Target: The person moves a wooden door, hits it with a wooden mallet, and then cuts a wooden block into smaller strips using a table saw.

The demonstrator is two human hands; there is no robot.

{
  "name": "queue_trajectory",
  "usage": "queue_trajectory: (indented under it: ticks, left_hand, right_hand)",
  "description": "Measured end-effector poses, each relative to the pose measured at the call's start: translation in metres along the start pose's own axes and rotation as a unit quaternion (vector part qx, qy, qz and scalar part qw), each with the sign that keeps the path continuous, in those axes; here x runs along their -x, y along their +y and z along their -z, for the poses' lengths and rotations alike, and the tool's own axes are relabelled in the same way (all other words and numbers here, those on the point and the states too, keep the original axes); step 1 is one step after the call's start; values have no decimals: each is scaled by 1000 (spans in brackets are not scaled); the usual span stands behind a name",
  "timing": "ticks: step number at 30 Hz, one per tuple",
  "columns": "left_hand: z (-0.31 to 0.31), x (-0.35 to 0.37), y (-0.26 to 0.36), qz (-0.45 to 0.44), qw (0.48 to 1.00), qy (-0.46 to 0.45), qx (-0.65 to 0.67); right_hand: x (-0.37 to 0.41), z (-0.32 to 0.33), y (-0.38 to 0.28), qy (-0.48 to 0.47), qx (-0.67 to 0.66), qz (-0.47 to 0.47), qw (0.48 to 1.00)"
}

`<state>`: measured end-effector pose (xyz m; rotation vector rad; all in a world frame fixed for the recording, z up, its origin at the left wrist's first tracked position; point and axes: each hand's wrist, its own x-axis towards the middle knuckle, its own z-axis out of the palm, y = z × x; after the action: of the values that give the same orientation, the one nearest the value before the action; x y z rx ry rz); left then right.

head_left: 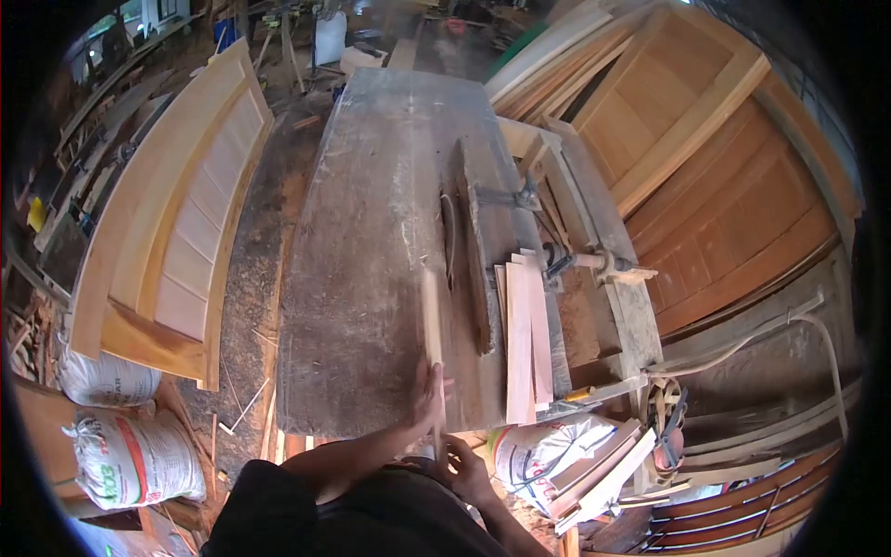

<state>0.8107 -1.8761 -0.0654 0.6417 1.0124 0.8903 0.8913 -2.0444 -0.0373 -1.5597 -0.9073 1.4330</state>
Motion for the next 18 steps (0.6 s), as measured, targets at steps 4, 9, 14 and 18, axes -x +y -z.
queue_trajectory:
  ticks: [4,9,14,18]
  left_hand:
    - [22,-14,37,-207,938,-163,-227]
    - [43,-15,90,-304,657,-411,-553]
    - [42,-57,63,-364,481,-476,-640]
    - [38,-80,44,-366,473,-423,-681]
  right_hand:
    - [6,-1,-46,98,380,247,886]
    - [8,29,-82,260,568,278,730]
    - [-10,58,0,180,597,164,765]
    - [-24,53,33,222,512,170,812]
